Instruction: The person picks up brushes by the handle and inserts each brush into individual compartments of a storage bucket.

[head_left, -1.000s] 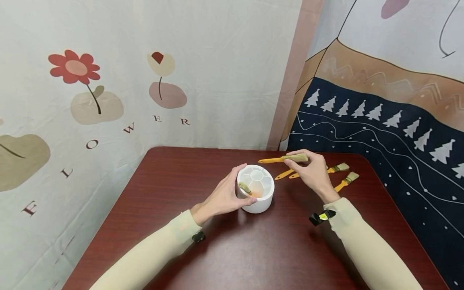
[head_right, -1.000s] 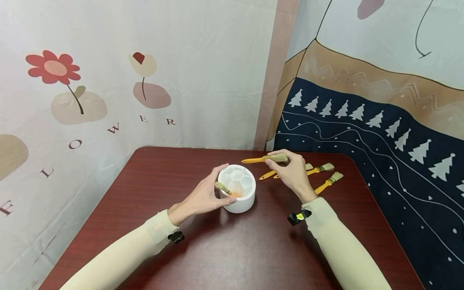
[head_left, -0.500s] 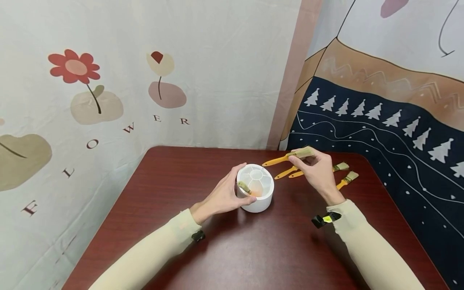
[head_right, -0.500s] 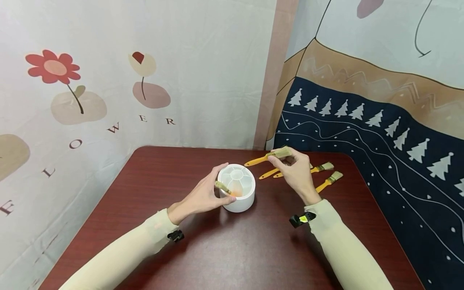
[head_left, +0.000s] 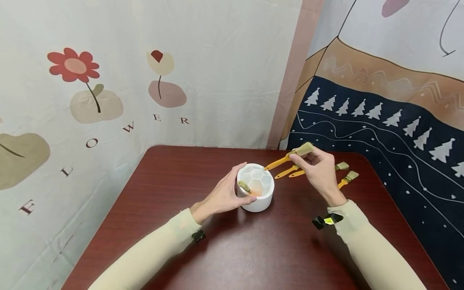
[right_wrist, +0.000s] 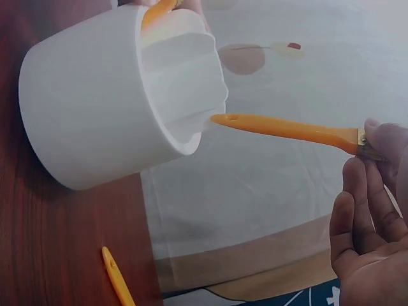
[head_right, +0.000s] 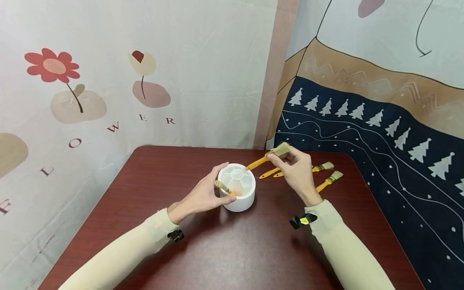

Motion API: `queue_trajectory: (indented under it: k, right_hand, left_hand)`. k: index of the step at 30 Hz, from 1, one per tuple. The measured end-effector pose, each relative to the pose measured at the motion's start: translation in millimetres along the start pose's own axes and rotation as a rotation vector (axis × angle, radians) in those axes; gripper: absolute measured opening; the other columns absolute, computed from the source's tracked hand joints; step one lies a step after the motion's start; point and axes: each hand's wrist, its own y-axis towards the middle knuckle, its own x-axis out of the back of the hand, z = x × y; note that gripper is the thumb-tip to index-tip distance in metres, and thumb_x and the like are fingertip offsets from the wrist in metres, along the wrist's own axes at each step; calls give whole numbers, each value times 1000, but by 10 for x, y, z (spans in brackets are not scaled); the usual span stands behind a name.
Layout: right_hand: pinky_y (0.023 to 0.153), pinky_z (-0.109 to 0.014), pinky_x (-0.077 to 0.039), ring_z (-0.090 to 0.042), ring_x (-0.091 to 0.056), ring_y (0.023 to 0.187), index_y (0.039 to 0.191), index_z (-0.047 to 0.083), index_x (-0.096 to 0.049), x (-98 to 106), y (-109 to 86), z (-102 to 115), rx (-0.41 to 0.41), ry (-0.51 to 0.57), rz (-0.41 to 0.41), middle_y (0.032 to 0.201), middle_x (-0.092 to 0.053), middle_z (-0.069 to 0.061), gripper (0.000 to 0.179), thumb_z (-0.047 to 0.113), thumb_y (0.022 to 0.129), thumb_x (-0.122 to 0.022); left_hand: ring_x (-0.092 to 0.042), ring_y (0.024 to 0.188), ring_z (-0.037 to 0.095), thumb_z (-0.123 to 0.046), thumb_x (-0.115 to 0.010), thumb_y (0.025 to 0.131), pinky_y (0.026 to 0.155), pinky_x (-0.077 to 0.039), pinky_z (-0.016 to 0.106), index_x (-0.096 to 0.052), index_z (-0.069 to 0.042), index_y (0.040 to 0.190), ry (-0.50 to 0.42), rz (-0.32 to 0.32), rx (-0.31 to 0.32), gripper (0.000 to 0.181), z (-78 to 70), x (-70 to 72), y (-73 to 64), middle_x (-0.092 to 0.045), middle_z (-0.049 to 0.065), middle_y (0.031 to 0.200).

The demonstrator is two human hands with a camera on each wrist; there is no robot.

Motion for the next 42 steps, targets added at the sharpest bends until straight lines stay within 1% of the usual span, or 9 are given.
queue_trajectory:
  k: [4, 13, 24, 30, 37, 42]
  right_hand:
    - [91, -15, -65, -1, -80, 97, 131, 0, -82, 10, -12, 53, 10, 3, 7, 111, -82, 24, 29, 11, 105, -89]
    - [90, -16, -66, 0, -81, 96, 131, 1, -83, 29, -42, 156, 27, -23, 25, 111, -82, 24, 28, 11, 105, -88]
    - [89, -17, -67, -2, -82, 93, 130, 0, -83, 64, -75, 208, 30, -16, 35, 108, -83, 22, 27, 9, 104, -89]
    - [88, -18, -67, -3, -82, 92, 131, 0, -83, 72, -101, 226, 24, -5, 48, 108, -83, 22, 28, 8, 104, -89]
    - [87, -19, -68, -8, -84, 91, 129, 0, -82, 60, -115, 242, 15, -12, 62, 108, -83, 22, 28, 9, 104, -90]
    - [85, -19, -68, -6, -82, 90, 128, 2, -83, 44, -128, 249, 4, -28, 79, 106, -83, 21, 27, 12, 104, -90]
  left_hand:
    - [-64, 151, 30, -41, -100, 91, 130, -52, 56, -34, -15, 181, 1, 2, -5, 115, 0, 7, 4, -61, 12, 168]
    - [-64, 150, 30, -41, -100, 91, 129, -52, 55, -34, -17, 181, 3, 8, -4, 114, 13, 17, 2, -60, 12, 169]
    - [-63, 152, 30, -41, -100, 91, 130, -51, 56, -34, -16, 181, 4, 10, -1, 114, 10, 20, 7, -60, 12, 170]
    - [-63, 152, 31, -40, -100, 91, 130, -51, 56, -34, -12, 181, 0, 14, -9, 115, 3, 20, 5, -60, 12, 170]
    - [-64, 152, 30, -41, -99, 92, 130, -52, 56, -34, -15, 181, 2, 10, -12, 114, -5, 18, -3, -61, 12, 169]
    - [-65, 150, 30, -40, -99, 92, 128, -53, 56, -34, -15, 181, 8, 1, -19, 113, -1, 9, -6, -61, 12, 168]
